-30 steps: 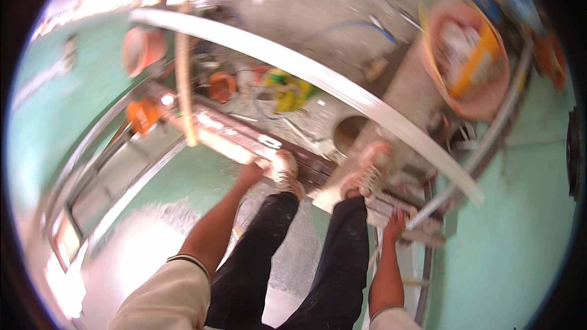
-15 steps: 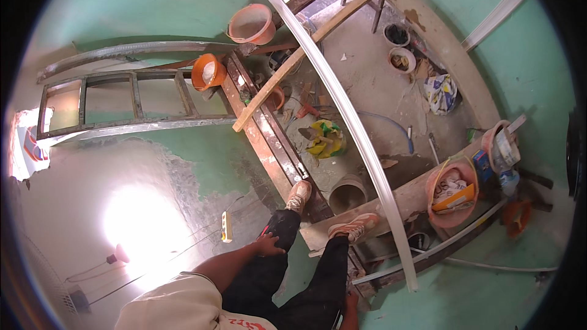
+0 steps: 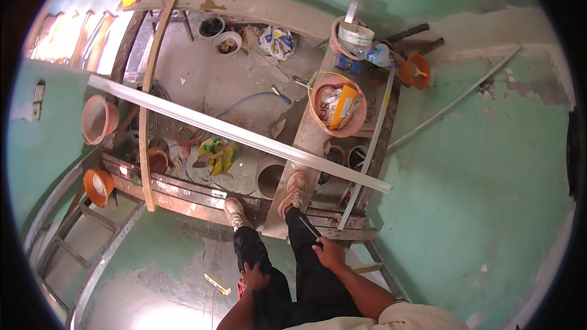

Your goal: The person measures and marks a white cornice piece using a ruler and pencil on a scaffold. They then position the cornice against the ceiling corner to check the fit. The person continues to measure and mark the cornice piece.

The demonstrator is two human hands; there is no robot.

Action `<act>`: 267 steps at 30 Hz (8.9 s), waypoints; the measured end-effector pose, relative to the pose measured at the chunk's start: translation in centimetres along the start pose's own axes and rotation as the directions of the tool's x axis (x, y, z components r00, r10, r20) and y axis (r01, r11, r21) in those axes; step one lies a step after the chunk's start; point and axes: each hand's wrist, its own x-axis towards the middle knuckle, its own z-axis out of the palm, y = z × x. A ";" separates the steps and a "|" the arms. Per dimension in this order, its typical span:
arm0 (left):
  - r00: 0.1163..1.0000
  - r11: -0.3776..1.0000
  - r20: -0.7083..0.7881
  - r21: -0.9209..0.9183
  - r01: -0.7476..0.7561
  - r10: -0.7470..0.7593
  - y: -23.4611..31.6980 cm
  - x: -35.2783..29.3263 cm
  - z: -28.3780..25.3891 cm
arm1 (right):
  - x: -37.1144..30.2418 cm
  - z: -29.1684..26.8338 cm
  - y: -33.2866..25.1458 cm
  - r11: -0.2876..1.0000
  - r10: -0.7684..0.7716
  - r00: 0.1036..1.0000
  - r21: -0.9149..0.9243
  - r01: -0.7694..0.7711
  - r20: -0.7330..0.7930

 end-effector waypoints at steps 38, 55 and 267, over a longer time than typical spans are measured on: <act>0.997 0.996 -0.075 -0.085 -0.016 0.010 -3.8 -2.0 -2.0 | -0.4 9.1 2.0 0.895 -0.443 0.886 -0.117 0.430 -0.138; 0.992 0.993 -0.083 -0.068 -0.099 0.094 -7.7 1.2 -0.1 | -2.0 12.6 -0.9 0.961 -0.174 0.981 -0.204 0.188 0.084; 0.933 0.005 0.147 -0.987 0.158 -0.328 50.8 -3.1 -58.9 | 62.6 -87.5 -30.0 0.735 -0.655 0.720 -0.413 0.539 -0.227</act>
